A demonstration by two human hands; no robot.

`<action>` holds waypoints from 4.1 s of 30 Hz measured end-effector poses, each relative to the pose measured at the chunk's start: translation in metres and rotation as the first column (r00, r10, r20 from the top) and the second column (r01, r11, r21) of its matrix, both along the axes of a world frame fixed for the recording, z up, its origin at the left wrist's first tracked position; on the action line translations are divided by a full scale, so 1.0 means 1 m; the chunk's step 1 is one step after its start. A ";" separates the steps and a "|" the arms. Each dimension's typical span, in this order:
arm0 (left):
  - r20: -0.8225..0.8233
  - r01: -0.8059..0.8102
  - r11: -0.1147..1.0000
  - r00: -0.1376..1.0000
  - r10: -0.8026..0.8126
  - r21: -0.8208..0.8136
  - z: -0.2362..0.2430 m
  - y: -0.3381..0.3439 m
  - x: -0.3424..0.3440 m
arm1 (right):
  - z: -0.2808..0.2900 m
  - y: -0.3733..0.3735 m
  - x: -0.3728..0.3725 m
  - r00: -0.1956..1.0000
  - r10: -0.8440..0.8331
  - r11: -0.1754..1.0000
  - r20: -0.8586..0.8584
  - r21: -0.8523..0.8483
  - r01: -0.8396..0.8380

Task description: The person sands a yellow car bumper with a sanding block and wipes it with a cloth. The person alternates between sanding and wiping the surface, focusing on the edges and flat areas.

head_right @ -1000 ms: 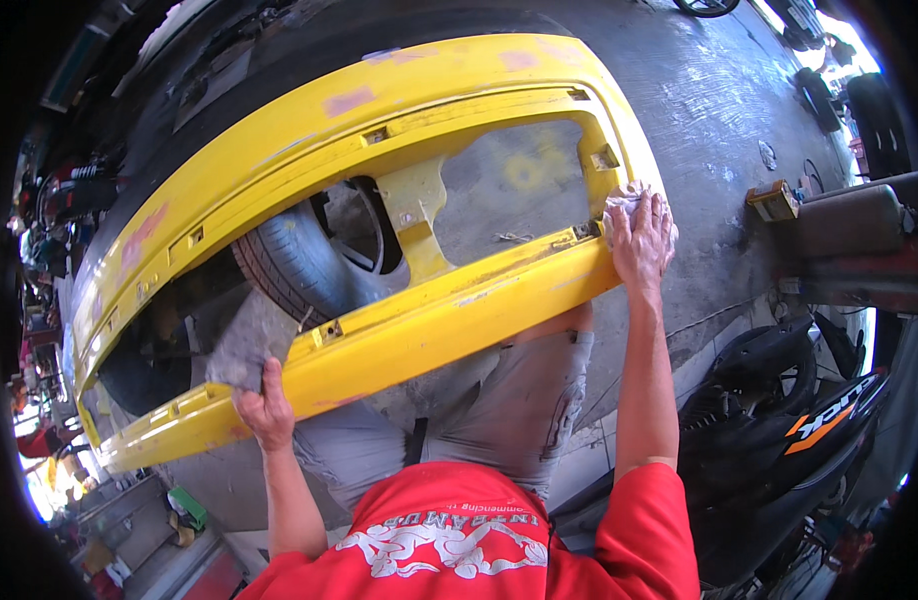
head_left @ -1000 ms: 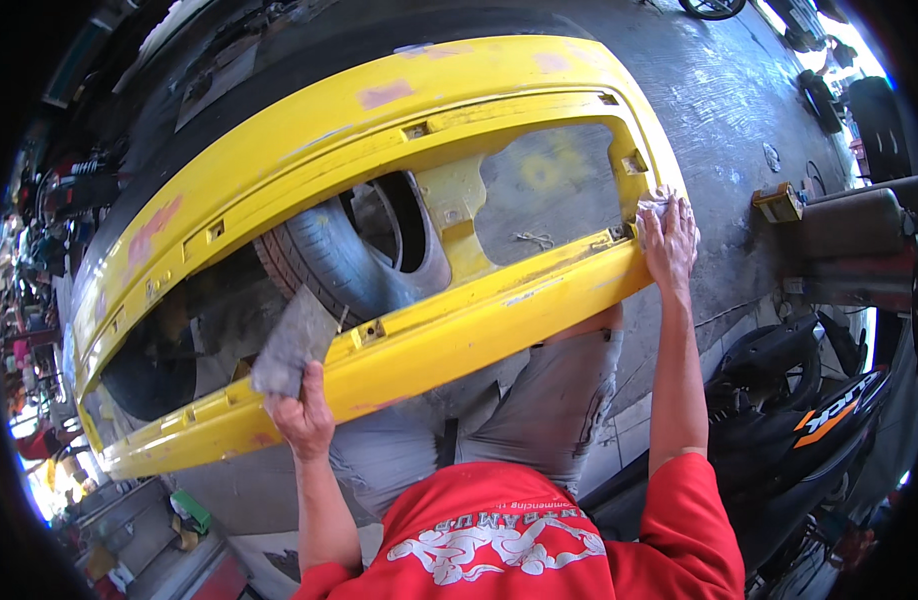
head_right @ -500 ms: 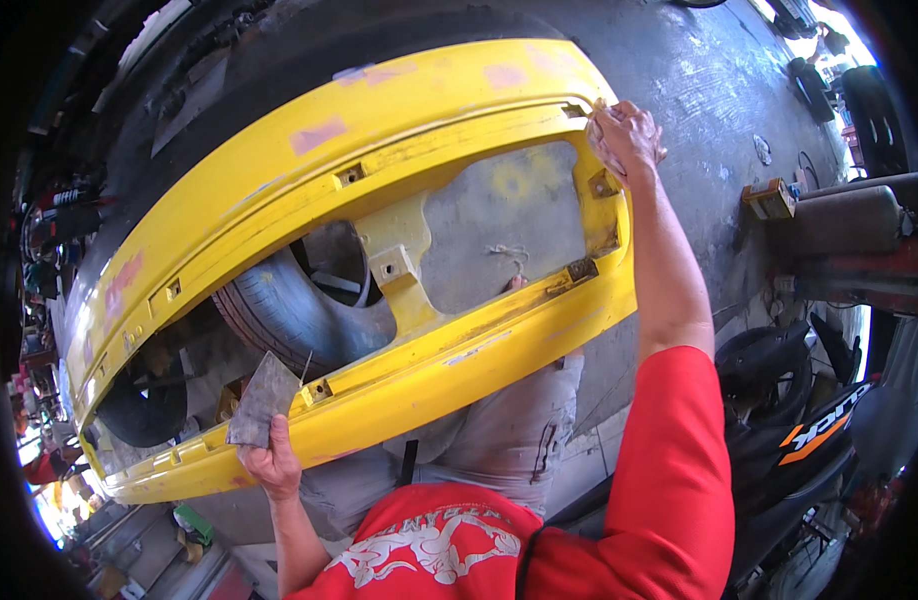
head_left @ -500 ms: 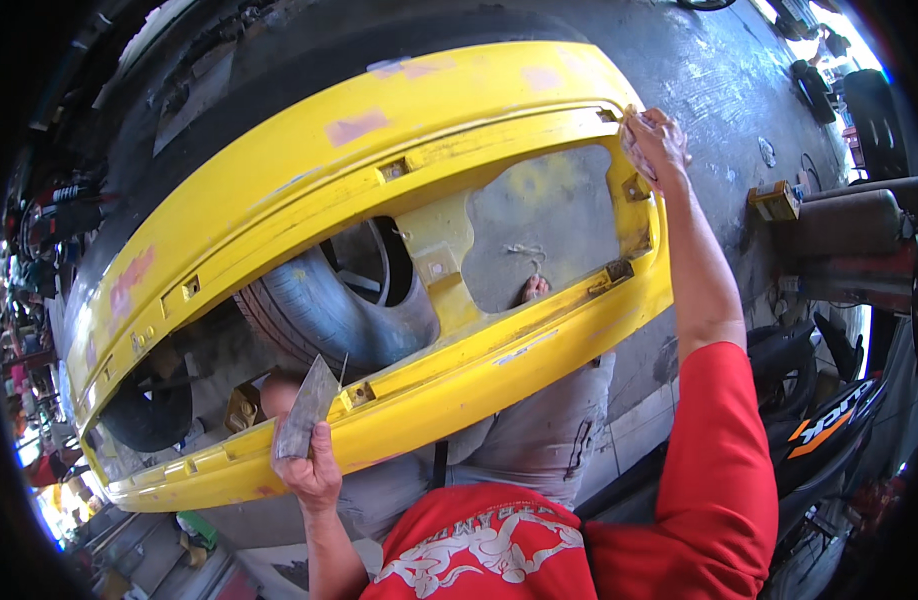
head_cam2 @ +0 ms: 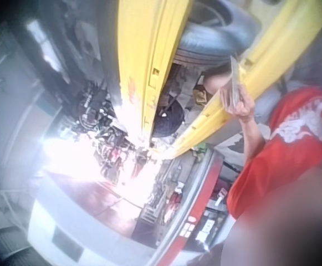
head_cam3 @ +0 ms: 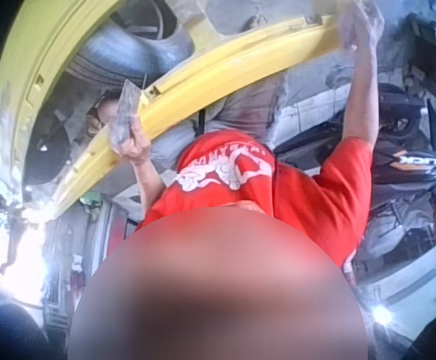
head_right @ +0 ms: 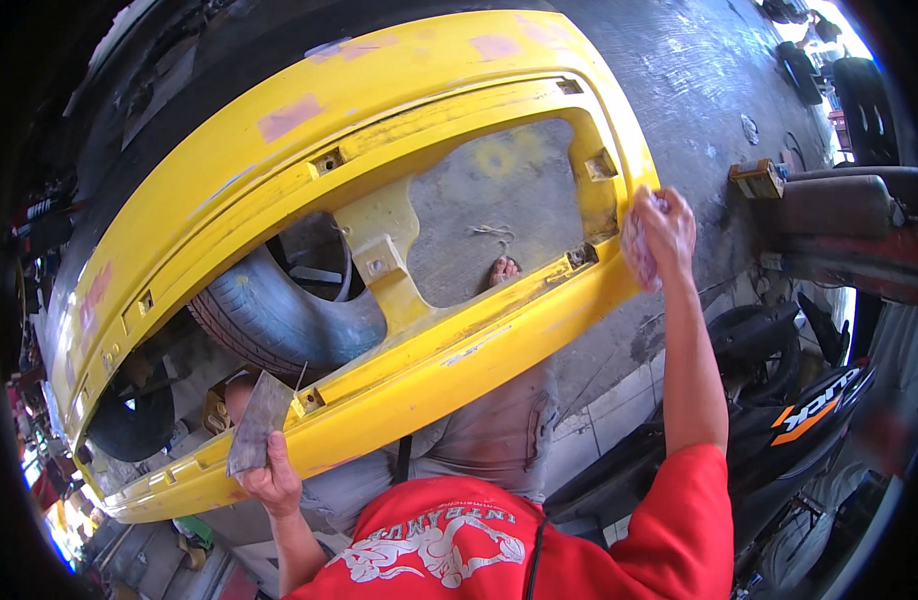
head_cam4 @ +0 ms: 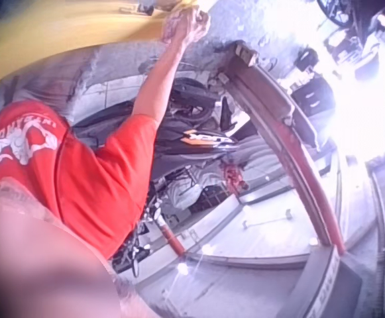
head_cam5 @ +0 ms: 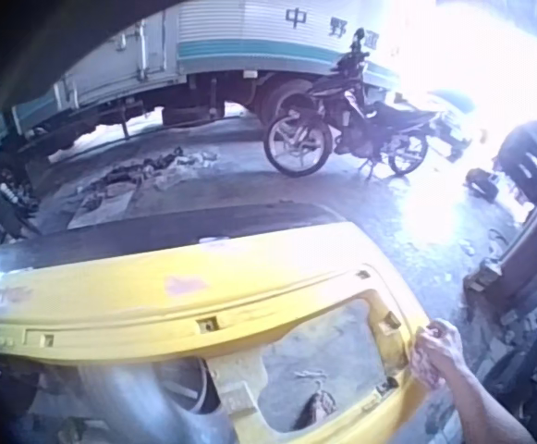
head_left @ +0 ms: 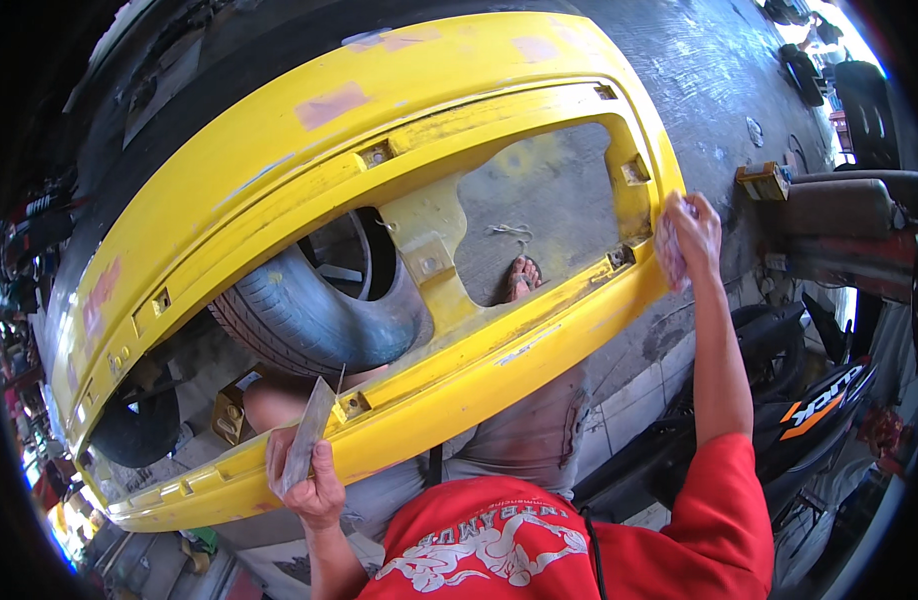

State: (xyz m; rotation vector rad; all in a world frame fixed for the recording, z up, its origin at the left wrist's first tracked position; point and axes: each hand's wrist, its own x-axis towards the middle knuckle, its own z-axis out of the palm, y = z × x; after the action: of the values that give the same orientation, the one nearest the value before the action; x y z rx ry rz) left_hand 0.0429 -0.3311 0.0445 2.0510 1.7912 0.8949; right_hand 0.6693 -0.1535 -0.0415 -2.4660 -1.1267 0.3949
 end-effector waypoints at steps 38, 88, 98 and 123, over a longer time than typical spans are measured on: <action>-0.042 -0.049 0.998 0.998 0.047 -0.049 0.001 -0.001 0.005 | -0.013 0.201 0.018 0.963 0.096 0.995 -0.251 0.000 -0.099; -0.011 -0.019 0.997 1.000 0.018 -0.078 0.001 0.002 0.005 | -0.010 0.172 0.013 0.967 -0.039 0.997 -0.251 -0.078 0.020; 0.010 0.011 0.999 1.000 -0.010 -0.045 0.007 0.009 0.010 | -0.002 0.021 0.005 0.972 -0.050 0.999 -0.228 -0.030 0.045; 0.017 0.039 0.999 0.999 -0.039 -0.023 0.000 0.007 0.008 | 0.013 -0.018 -0.009 0.920 0.014 0.999 -0.392 0.037 0.000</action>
State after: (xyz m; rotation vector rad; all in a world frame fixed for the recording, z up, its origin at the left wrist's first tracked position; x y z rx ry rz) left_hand 0.0507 -0.3244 0.0447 2.0508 1.7388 0.8736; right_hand 0.6598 -0.1715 -0.0281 -2.2140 -0.9608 0.8219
